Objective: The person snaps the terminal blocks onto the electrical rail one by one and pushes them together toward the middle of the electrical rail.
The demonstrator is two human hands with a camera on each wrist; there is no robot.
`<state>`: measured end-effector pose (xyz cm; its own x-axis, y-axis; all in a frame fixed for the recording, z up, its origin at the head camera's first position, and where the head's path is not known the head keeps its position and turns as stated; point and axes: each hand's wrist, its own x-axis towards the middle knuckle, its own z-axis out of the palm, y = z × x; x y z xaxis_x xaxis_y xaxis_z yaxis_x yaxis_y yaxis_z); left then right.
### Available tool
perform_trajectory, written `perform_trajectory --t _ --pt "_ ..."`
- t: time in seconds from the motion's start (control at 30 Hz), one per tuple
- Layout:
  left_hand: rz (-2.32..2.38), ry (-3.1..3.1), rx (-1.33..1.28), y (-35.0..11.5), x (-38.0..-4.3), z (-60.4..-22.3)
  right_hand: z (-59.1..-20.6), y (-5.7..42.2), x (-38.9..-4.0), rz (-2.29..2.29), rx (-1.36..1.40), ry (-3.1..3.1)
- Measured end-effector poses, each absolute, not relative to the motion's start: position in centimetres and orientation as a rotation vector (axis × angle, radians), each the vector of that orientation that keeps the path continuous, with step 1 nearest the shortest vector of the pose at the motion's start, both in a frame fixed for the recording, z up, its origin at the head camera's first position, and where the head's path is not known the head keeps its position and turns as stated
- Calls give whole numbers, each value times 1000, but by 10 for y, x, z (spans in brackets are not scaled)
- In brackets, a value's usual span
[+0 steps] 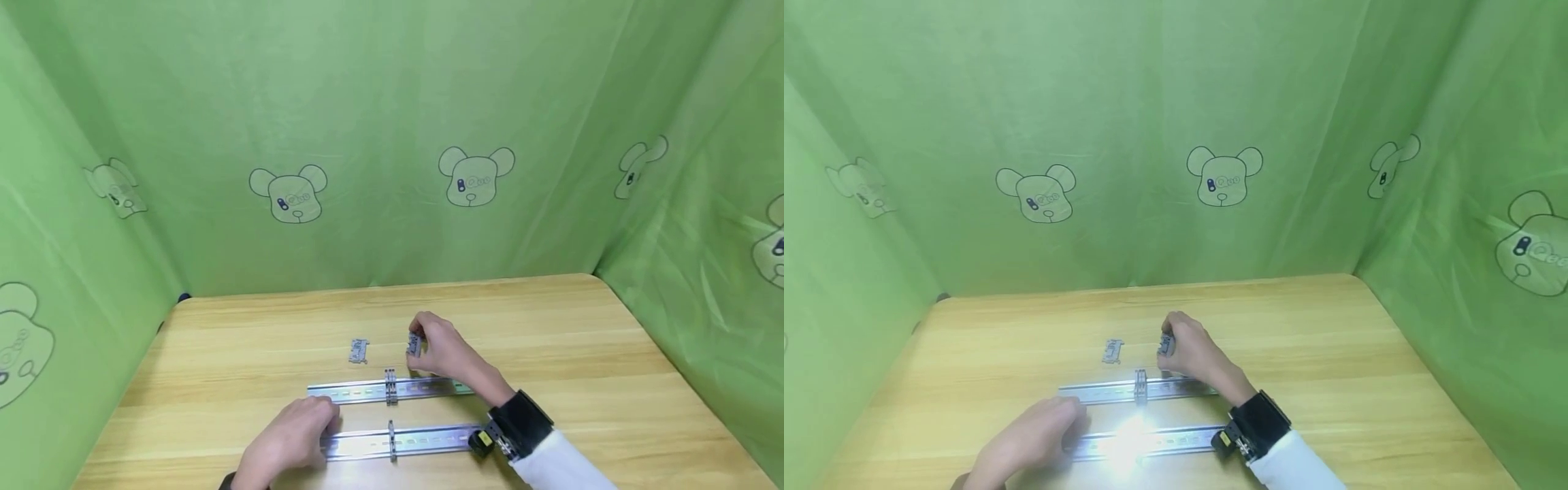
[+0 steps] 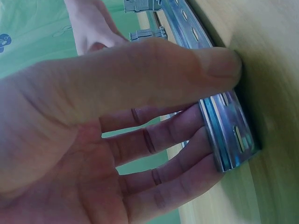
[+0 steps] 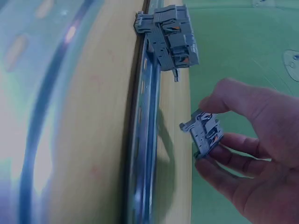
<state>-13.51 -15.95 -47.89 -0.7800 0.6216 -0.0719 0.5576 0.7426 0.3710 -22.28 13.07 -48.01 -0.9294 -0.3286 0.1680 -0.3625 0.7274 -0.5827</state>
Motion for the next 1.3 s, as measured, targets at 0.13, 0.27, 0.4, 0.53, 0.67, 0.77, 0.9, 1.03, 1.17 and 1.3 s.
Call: perform_trajectory --t 0.13,0.27,0.4,0.53,0.67,0.77,0.9,1.03,1.17,1.3 --pt "489 2748 932 -161 -134 -477 -484 143 -211 1061 630 -2819" --pt "493 2742 926 -163 -133 -477 -488 156 -201 1139 668 -2793" --pt "495 2734 917 -165 -133 -478 -490 169 -192 1203 664 -2787" --pt "505 2722 917 -165 -133 -479 -492 183 -182 1267 664 -2783" --pt "505 2715 919 -167 -133 -479 -494 194 -171 1242 673 -2779" --pt "497 2714 918 -168 -132 -479 -495 200 -164 1231 677 -2782" --pt "487 2711 933 -171 -130 -478 -496 206 -155 1355 703 -2786" --pt "487 2711 954 -175 -128 -478 -496 213 -146 1474 733 -2788" --pt "490 2718 959 -179 -125 -479 -493 218 -141 1519 795 -2799" --pt "495 2716 951 -182 -123 -479 -489 224 -139 1497 872 -2838"
